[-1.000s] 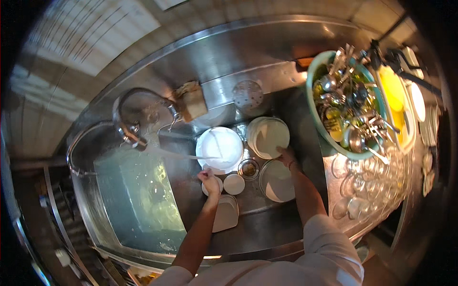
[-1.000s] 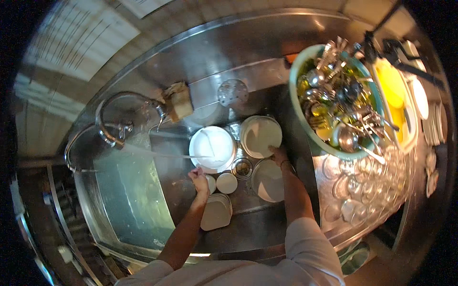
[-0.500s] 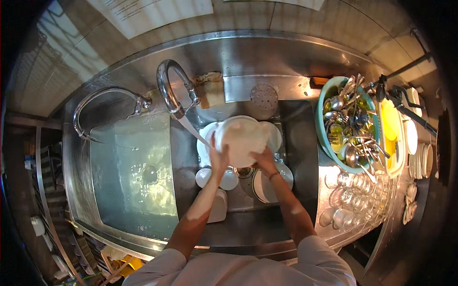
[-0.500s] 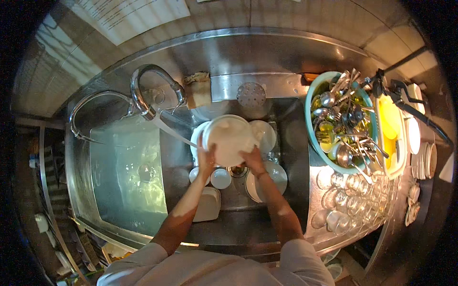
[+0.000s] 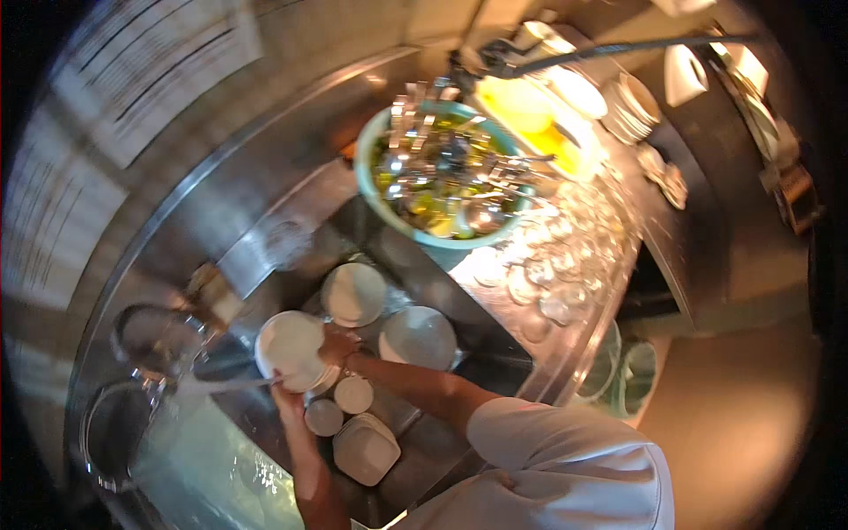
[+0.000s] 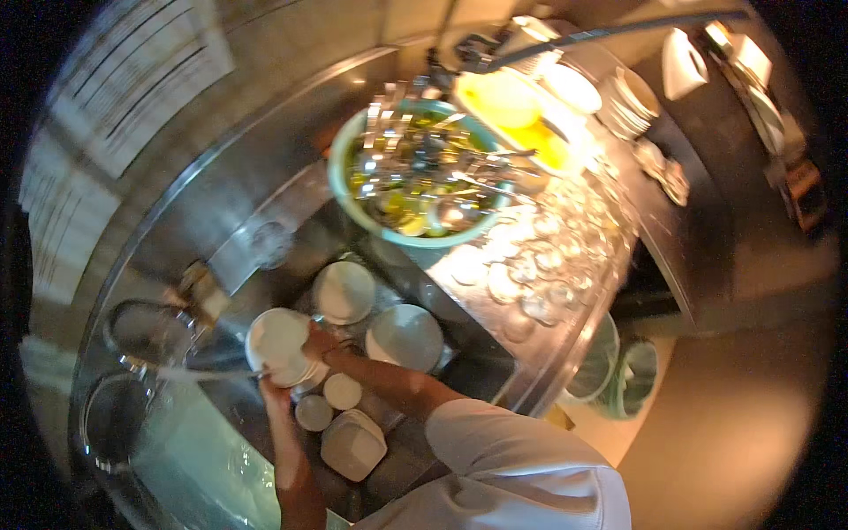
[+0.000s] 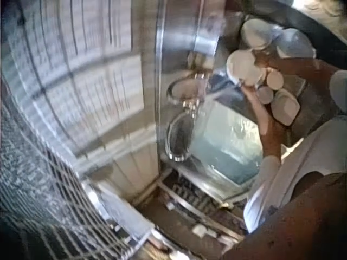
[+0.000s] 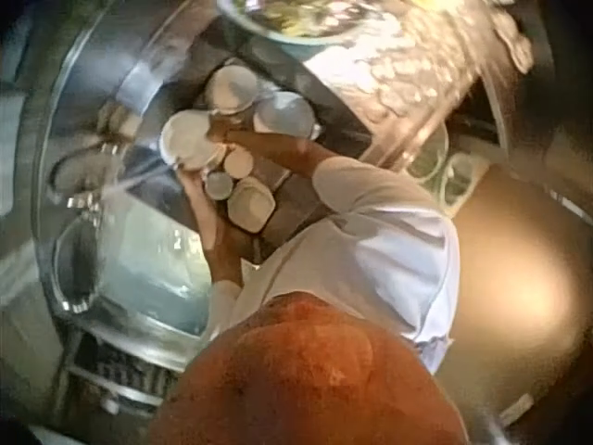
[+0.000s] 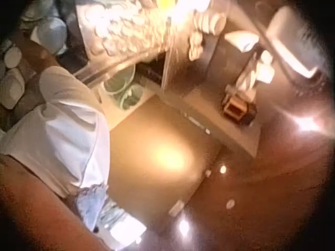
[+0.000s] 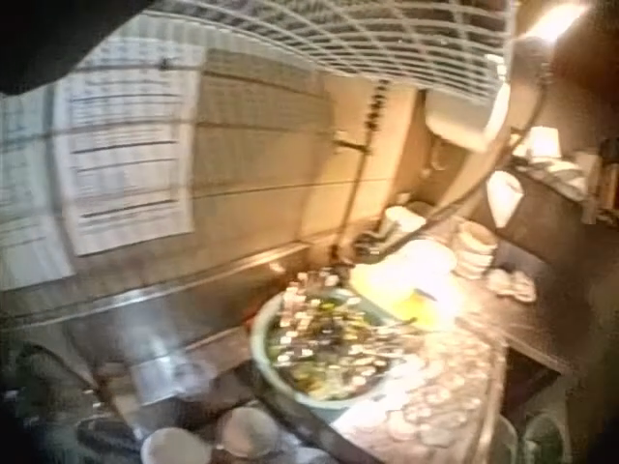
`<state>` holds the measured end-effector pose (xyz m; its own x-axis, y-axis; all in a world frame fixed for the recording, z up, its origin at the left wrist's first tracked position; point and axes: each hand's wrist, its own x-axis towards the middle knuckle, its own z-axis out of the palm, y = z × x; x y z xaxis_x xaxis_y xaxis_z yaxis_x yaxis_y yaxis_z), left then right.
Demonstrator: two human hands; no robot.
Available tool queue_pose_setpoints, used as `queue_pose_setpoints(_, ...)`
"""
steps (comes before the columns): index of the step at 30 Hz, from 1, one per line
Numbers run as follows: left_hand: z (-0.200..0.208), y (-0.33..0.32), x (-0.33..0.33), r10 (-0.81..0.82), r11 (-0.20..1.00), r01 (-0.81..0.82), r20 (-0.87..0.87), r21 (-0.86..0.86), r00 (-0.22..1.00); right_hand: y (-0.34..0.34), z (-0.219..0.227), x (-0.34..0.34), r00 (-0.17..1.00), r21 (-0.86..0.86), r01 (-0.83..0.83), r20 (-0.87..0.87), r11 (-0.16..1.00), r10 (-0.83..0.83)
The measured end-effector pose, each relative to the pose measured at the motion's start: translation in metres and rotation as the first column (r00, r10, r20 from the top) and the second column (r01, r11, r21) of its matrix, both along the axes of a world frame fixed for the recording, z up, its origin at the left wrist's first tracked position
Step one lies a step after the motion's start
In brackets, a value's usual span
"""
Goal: Scrape leftover food from plates into a bin and then wash the dishes in a sink.
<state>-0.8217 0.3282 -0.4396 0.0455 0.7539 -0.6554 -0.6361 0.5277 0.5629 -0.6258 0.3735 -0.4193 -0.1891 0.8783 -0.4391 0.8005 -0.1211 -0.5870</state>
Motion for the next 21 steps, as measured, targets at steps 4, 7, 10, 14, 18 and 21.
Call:
queue_pose_setpoints(4, 0.0, 0.007, -0.003, -0.011, 0.996, 0.005, -0.067, -0.089, 0.998, 0.0, 0.008, 0.0, 0.877, -0.241, 0.327, -0.282, 0.914, -0.388)
queue_pose_setpoints(7, 0.003, -0.001, 0.006, -0.093, 0.995, 0.091, -0.08, -0.036, 0.992, -0.005, -0.024, 0.02, 0.783, -0.136, 0.401, -0.463, 0.906, -0.416)
queue_pose_setpoints(10, -0.001, 0.01, 0.057, -0.04, 0.998, 0.033, -0.171, -0.045, 0.984, -0.006, -0.057, 0.056, 0.597, -0.156, 0.546, -0.617, 0.823, -0.513)
queue_pose_setpoints(14, 0.03, 0.024, 0.05, -0.016, 0.997, -0.008, -0.312, -0.075, 0.95, -0.009, 0.009, 0.061, 0.755, -0.111, 0.501, -0.43, 0.858, -0.496)
queue_pose_setpoints(18, 0.042, 0.063, 0.126, -0.1, 0.983, 0.132, -0.225, 0.131, 0.969, 0.005, -0.018, 0.127, 0.667, -0.33, 0.545, -0.386, 0.771, -0.637)
queue_pose_setpoints(21, 0.004, 0.078, 0.137, -0.158, 0.982, 0.174, -0.19, 0.073, 0.969, 0.005, -0.056, 0.132, 0.53, -0.489, 0.644, -0.269, 0.588, -0.804)
